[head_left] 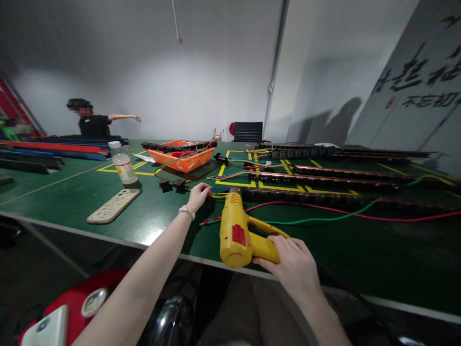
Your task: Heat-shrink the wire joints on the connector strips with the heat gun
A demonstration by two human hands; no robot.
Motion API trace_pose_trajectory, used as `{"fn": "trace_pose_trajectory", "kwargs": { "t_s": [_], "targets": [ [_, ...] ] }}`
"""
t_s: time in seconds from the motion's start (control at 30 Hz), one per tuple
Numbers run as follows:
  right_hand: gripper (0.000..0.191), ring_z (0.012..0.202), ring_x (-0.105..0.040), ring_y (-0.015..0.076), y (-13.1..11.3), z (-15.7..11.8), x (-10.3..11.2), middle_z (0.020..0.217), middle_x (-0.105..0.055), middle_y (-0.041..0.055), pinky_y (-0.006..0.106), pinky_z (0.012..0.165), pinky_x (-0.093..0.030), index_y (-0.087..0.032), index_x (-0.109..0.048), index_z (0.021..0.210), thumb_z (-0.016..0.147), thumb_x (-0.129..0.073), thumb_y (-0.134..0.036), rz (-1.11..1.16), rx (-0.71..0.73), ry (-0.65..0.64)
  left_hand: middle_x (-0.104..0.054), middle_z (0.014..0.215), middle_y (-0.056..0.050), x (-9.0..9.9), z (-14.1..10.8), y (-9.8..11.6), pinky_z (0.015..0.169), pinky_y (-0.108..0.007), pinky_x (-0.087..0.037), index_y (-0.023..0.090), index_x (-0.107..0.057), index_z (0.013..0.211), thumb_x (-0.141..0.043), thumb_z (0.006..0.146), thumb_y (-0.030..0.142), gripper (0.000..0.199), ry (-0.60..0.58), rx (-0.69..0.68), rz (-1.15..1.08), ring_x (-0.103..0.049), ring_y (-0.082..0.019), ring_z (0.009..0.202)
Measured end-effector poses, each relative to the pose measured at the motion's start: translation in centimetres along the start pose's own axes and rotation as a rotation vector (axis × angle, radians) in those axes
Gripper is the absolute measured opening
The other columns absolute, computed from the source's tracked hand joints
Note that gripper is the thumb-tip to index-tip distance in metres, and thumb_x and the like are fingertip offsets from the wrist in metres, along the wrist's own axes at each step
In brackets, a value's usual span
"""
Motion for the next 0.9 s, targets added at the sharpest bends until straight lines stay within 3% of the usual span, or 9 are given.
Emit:
{"fn": "trace_pose_trajectory", "kwargs": {
  "t_s": [0.43,0.7,0.9],
  "targets": [
    [0.052,0.071,-0.055,0.0165,-3.8,0.6,-0.9,0.075,-0.061,0.0048,0.031,0.076,-0.034,-0.015,-0.057,0.088,0.083,-0.043,-0.064,-0.062,-0.032,0.091,-0.061,0.064,-0.001,0.4,-0.3,0.8,0.061,-0.026,-0.040,0.017,-0.062,0.070,-0.058,0.072,0.036,0.020,0.018,-0.017,0.036,-0.054,-0.014,0.063],
    [0.057,0.072,-0.052,0.0174,-6.2,1.8,-2.9,0.074,-0.059,0.0047,0.032,0.076,-0.033,-0.015,-0.059,0.090,0.082,-0.039,-0.067,-0.020,-0.032,0.057,-0.066,0.070,-0.004,0.5,-0.4,1.0,0.067,-0.028,-0.043,0.016,-0.064,0.070,-0.059,0.071,0.030,0.015,-0.017,0.025,-0.019,-0.056,-0.017,0.070],
    [0.056,0.073,-0.053,0.0174,-6.6,2.1,-3.4,0.075,-0.058,0.0036,0.033,0.077,-0.033,-0.015,-0.057,0.090,0.080,-0.040,-0.068,0.019,-0.042,0.039,-0.065,0.067,-0.003,0.6,-0.4,1.2,0.066,-0.027,-0.043,0.015,-0.065,0.072,-0.062,0.071,0.031,0.016,-0.037,0.049,-0.030,-0.056,-0.017,0.071]
  ]
}}
Point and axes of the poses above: each hand's wrist, its own z-axis towards the middle knuckle, its own x-axis out of the back of the hand, y = z × x, the point moved 9 cm from there along z, towards the middle knuckle
